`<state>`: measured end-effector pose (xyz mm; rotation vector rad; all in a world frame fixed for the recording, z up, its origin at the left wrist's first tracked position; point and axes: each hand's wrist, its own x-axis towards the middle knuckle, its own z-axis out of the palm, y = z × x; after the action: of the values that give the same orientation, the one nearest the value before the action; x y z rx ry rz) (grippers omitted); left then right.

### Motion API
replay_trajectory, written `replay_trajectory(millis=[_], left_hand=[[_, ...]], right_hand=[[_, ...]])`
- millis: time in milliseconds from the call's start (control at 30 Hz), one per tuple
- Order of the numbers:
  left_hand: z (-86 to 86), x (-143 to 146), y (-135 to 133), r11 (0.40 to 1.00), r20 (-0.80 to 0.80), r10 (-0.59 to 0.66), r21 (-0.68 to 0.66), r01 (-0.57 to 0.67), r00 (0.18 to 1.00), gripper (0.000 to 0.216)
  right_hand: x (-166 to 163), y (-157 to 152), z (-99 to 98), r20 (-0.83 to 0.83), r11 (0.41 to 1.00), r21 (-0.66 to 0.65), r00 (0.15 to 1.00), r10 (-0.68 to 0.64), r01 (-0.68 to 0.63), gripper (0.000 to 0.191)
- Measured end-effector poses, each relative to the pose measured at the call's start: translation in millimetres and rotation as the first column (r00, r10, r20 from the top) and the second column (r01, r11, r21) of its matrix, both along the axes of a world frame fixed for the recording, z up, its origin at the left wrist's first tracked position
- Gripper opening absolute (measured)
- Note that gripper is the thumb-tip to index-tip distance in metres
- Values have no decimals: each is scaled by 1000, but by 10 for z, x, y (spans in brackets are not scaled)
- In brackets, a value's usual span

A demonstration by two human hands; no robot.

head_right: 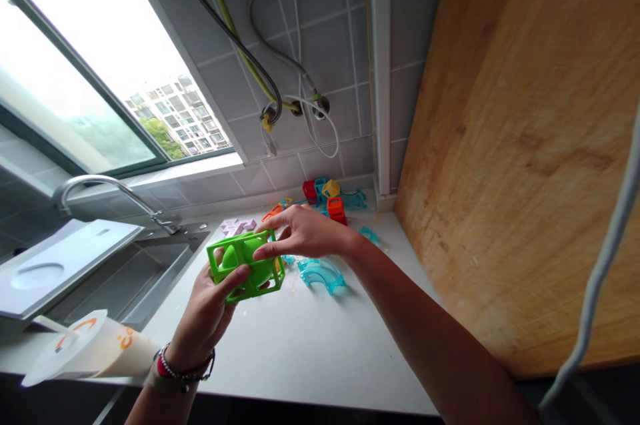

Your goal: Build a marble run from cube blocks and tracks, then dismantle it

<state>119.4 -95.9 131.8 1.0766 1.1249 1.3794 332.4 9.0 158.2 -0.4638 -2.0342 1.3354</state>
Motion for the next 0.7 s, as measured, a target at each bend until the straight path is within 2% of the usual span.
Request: replay_trajectory(millis=[267,367,467,600,700], left_hand=[[11,-144,33,1000,-71,-14,-6,14,997,72],[48,-144,40,1000,-119,-11,-24,8,993,85],[103,-138,59,1000,-214,-11,-11,8,977,100],[153,-165,81,998,-361,33,61,-12,932,102],[127,-199,75,987,-299,107,144,-66,948,109]], right_hand=[[16,6,-3,34,998,5,998,60,-60,59],[31,9,-3,92,996,21,993,80,-82,57],[-10,-5,-23,83,998,62,996,29,-34,61],[-183,-71,-99,81,989,145,996,-38,26,65],[-334,-126,-175,44,956,266,989,-142,125,56]])
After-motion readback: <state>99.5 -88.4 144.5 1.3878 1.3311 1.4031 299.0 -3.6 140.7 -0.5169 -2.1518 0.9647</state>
